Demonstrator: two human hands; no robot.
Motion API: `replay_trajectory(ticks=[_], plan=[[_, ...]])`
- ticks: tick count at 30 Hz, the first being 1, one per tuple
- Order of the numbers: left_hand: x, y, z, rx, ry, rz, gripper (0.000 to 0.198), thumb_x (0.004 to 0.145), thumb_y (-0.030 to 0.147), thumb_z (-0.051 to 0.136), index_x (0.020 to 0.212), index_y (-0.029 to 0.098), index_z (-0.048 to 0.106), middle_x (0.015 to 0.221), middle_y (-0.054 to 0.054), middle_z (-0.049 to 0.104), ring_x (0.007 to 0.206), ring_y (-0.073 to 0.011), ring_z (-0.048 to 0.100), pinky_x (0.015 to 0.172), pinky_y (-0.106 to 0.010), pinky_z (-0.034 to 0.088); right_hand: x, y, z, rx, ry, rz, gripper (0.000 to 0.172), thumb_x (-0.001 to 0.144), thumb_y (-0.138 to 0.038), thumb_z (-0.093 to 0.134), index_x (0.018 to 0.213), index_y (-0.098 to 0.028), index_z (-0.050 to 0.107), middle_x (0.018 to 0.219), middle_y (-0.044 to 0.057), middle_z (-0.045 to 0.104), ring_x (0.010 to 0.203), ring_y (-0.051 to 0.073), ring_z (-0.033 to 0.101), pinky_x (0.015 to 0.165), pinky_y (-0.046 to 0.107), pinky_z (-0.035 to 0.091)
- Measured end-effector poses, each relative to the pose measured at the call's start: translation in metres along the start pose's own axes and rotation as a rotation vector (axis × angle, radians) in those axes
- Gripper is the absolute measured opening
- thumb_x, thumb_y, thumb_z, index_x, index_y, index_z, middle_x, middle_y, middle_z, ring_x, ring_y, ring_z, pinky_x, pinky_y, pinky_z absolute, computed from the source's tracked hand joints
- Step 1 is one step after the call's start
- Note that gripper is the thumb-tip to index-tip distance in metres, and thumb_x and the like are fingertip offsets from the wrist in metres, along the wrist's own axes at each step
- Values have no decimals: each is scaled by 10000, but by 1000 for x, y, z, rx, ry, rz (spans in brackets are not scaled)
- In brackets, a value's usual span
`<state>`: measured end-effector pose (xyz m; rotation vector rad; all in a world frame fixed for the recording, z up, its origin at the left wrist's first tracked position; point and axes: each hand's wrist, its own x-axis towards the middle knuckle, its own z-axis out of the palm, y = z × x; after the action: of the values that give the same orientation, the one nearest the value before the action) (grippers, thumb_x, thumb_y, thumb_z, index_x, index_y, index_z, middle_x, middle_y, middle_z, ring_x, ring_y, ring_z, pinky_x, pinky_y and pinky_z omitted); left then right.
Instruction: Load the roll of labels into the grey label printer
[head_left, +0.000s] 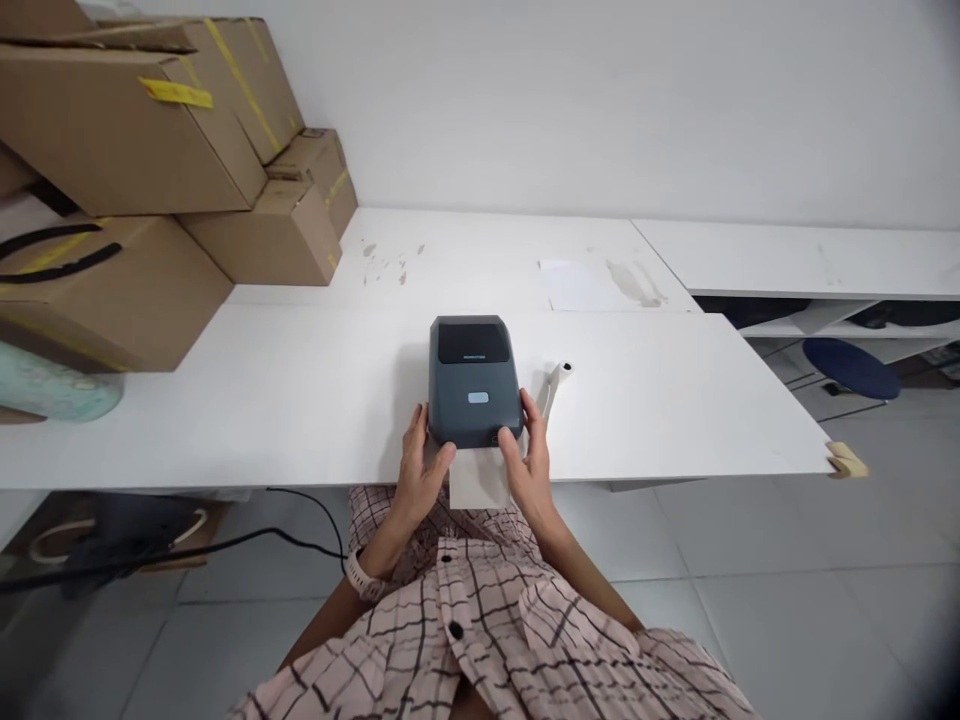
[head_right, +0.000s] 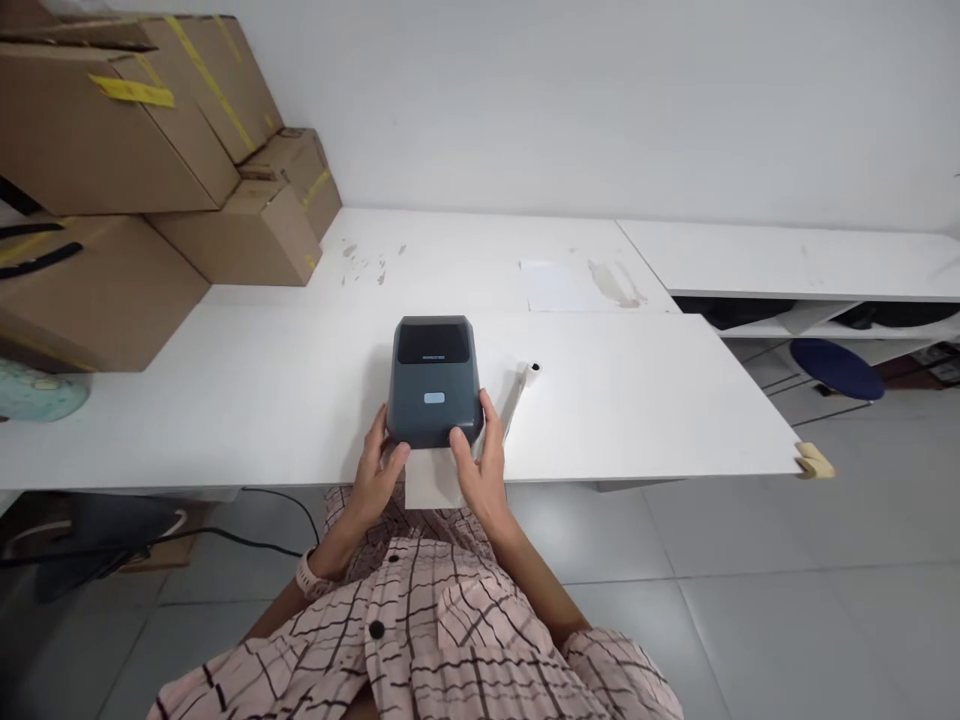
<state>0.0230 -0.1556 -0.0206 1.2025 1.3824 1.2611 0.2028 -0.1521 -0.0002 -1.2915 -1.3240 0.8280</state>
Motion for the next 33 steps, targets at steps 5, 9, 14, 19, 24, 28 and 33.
replay_trajectory(ticks=[5, 9, 14, 19, 24, 28, 33], plan=[[-1, -1, 6, 31, 17, 38, 775, 967, 662, 524, 1624, 279, 372, 1737, -98, 297, 1618, -296, 243, 1323, -466, 219, 4, 3, -6, 47, 1, 7, 642, 1011, -570, 545, 1581, -314, 400, 1660, 103, 423, 1556, 322, 374, 1266, 598, 324], [-1, -1, 10, 47, 57, 45, 777, 969, 687, 494, 1625, 291, 369, 1748, -89, 269, 1630, -283, 207, 1329, -459, 201, 7, 3, -9, 79, 2, 0, 613, 1018, -574, 527, 1562, -312, 422, 1650, 108, 440, 1542, 317, 404, 1258, 597, 344], [-2, 2, 13, 25, 50, 40, 775, 966, 650, 542, 1622, 273, 376, 1712, -115, 346, 1602, -305, 284, 1306, -456, 265, 7, 3, -8, 94, 18, 8, 588, 1016, -580, 528, 1535, -309, 468, 1635, 105, 467, 1537, 316, 418, 1263, 579, 351], [-3, 0, 20, -4, 29, 12, 817, 986, 614, 538, 1670, 275, 246, 1723, -125, 312, 1583, -304, 323, 1276, -441, 325, 4, 4, 1, 164, 61, 34, 579, 1025, -565, 526, 1542, -309, 470, 1650, 92, 458, 1537, 295, 422, 1258, 543, 369], [2, -10, 17, 131, 95, 150, 787, 999, 659, 454, 1650, 239, 318, 1685, -159, 375, 1564, -315, 349, 1273, -479, 324, 4, 3, 4, 178, 88, 21, 568, 1031, -563, 517, 1512, -261, 504, 1644, 108, 469, 1543, 285, 416, 1278, 544, 321], [5, -13, 12, 230, 147, 249, 701, 1018, 645, 413, 1600, 256, 432, 1712, -135, 331, 1608, -323, 246, 1295, -506, 269, 6, 0, 0, 146, 75, 12, 552, 1038, -566, 495, 1503, -268, 514, 1624, 114, 490, 1536, 298, 426, 1270, 562, 330], [32, 13, 3, 211, 124, 405, 657, 1029, 641, 388, 1580, 292, 462, 1683, -118, 389, 1587, -320, 292, 1291, -520, 264, 32, -18, -11, 69, 33, -173, 595, 1055, -588, 421, 1584, -319, 399, 1672, 86, 420, 1563, 305, 379, 1268, 588, 331]])
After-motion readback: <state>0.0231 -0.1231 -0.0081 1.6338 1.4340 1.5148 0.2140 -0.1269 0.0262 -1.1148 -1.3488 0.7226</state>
